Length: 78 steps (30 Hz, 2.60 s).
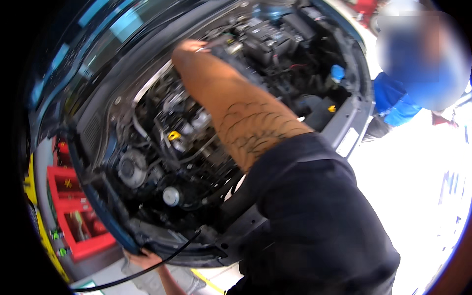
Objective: The person works under the open hood of a car, using a ratchet and other hand tools to loosen and tighten bolts on engine components. They reposition hoses and parts to access different areas of the engine bay.
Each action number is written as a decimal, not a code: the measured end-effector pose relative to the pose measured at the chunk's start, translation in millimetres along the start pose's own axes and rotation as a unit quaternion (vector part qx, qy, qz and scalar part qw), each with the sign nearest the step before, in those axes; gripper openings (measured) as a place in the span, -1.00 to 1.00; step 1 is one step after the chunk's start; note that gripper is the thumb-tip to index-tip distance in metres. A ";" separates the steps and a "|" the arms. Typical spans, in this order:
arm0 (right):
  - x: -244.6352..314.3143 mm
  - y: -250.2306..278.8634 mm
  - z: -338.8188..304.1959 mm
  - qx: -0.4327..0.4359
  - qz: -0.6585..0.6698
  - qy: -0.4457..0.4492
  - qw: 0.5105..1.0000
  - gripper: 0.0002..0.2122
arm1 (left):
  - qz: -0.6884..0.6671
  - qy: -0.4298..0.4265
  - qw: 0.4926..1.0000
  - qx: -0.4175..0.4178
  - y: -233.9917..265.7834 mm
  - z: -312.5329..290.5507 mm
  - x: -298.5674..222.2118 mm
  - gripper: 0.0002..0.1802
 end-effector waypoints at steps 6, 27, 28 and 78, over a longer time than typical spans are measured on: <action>35.7 20.5 -58.4 -0.105 -0.035 0.113 0.987 -0.70 | 0.047 0.081 0.996 0.007 25.1 -8.5 5.7 -0.27; 15.8 1.1 -54.1 -0.125 -0.123 0.088 0.981 -0.65 | 0.045 0.067 0.997 0.017 13.7 -7.4 11.1 -0.22; 10.8 0.9 -45.3 -0.109 -0.156 0.059 0.980 -0.64 | 0.040 0.064 0.997 0.016 8.1 -5.4 8.8 -0.22; -157.0 -20.1 -184.2 -0.145 0.331 0.196 0.912 -0.78 | 0.045 0.047 0.998 -0.019 10.2 -10.4 18.3 -0.22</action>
Point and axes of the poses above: each hand's wrist, its own z-axis towards the middle knuckle, its own y-axis out of the back of the hand, x = y × z, the point moved 5 cm from there along z, towards the middle knuckle, and after that the axes turned 9 degrees about -z, right-handed, at the moved point
